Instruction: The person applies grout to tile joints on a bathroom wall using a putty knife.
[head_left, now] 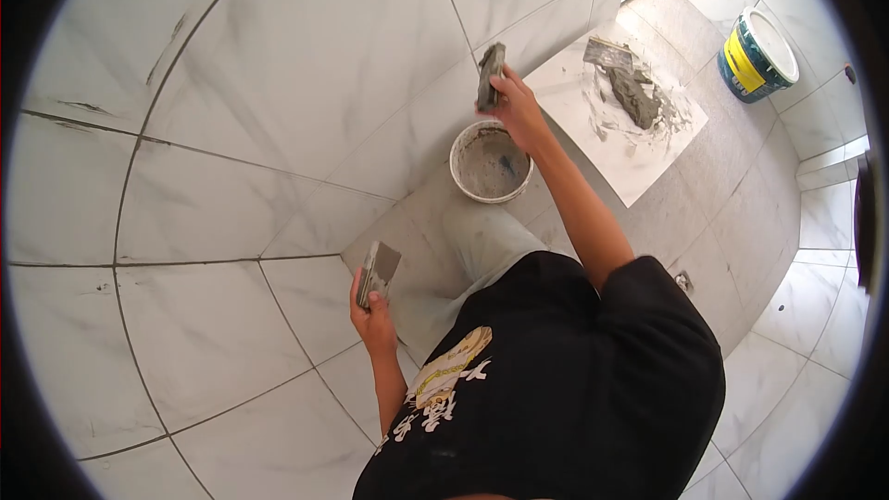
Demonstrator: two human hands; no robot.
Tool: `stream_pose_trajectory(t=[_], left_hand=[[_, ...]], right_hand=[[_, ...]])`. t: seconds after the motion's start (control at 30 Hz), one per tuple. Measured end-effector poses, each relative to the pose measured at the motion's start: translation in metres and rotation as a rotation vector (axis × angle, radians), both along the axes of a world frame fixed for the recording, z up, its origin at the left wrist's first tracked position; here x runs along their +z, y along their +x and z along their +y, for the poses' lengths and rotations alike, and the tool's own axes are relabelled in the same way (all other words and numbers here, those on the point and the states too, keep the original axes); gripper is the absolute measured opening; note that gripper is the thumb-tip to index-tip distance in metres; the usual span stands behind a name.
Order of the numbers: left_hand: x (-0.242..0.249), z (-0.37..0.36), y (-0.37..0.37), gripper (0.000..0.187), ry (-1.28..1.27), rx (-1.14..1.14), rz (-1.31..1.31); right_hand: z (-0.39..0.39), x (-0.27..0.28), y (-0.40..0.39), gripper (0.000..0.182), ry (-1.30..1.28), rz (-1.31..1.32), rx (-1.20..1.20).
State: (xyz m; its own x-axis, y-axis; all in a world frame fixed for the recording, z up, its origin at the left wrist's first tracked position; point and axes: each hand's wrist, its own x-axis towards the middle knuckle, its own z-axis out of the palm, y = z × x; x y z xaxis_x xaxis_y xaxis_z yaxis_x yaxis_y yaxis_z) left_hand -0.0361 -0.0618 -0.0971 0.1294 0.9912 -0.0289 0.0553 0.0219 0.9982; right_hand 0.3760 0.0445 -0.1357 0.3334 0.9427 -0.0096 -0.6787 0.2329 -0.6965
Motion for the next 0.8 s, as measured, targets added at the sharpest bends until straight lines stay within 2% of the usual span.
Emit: stream_pose_trajectory(t=[0.07, 0.1, 0.17, 0.2, 0.27, 0.3, 0.33, 0.4, 0.43, 0.5, 0.53, 0.6, 0.63, 0.67, 0.73, 0.8], left_hand=[[0.002, -0.018, -0.017, 0.056, -0.055, 0.023, -0.054], [-0.002, -0.025, -0.03, 0.058, -0.034, 0.079, -0.088], [-0.003, -0.035, -0.052, 0.06, -0.01, 0.14, -0.118], [0.0, -0.039, -0.059, 0.061, -0.003, 0.182, -0.141], [0.005, -0.044, -0.068, 0.063, -0.006, 0.228, -0.157], [0.007, -0.044, -0.069, 0.063, -0.002, 0.249, -0.165], [0.009, -0.042, -0.07, 0.064, 0.004, 0.266, -0.174], [0.013, -0.037, -0.071, 0.063, -0.002, 0.248, -0.185], [0.014, -0.035, -0.07, 0.062, -0.006, 0.24, -0.2], [0.019, -0.031, -0.069, 0.062, 0.008, 0.213, -0.194], [0.021, -0.029, -0.068, 0.062, 0.019, 0.187, -0.195], [0.021, -0.027, -0.065, 0.062, 0.023, 0.186, -0.209], [0.022, -0.025, -0.064, 0.062, 0.026, 0.189, -0.224], [0.022, -0.024, -0.06, 0.062, 0.029, 0.18, -0.229], [0.021, -0.023, -0.056, 0.061, 0.012, 0.197, -0.209], [0.019, -0.021, -0.056, 0.061, 0.024, 0.177, -0.229]], right_hand=[[0.03, -0.008, -0.004, 0.069, -0.107, -0.108, -0.27], [0.045, -0.009, -0.007, 0.069, -0.107, -0.106, -0.266], [0.072, -0.011, -0.02, 0.078, -0.183, -0.267, -0.452], [0.08, -0.014, -0.03, 0.078, -0.184, -0.265, -0.449], [0.085, -0.019, -0.047, 0.076, -0.333, -0.648, -0.502], [0.076, -0.022, -0.052, 0.073, -0.308, -0.745, -0.493], [0.069, -0.024, -0.054, 0.073, -0.31, -0.744, -0.497], [0.057, -0.029, -0.056, 0.072, -0.31, -0.562, -0.304], [0.057, -0.019, -0.052, 0.072, -0.311, -0.559, -0.308], [0.069, 0.006, -0.043, 0.07, -0.132, -0.398, -0.657], [0.086, 0.003, -0.043, 0.07, -0.13, -0.394, -0.66], [0.113, 0.005, -0.049, 0.069, -0.217, -0.683, -0.932], [0.107, 0.008, -0.059, 0.07, -0.286, -0.791, -0.917], [0.088, 0.027, -0.064, 0.07, -0.284, -0.792, -0.928], [0.057, 0.056, -0.069, 0.071, -0.35, -0.423, -0.266], [0.065, 0.057, -0.057, 0.075, -0.318, -0.399, -0.263]])
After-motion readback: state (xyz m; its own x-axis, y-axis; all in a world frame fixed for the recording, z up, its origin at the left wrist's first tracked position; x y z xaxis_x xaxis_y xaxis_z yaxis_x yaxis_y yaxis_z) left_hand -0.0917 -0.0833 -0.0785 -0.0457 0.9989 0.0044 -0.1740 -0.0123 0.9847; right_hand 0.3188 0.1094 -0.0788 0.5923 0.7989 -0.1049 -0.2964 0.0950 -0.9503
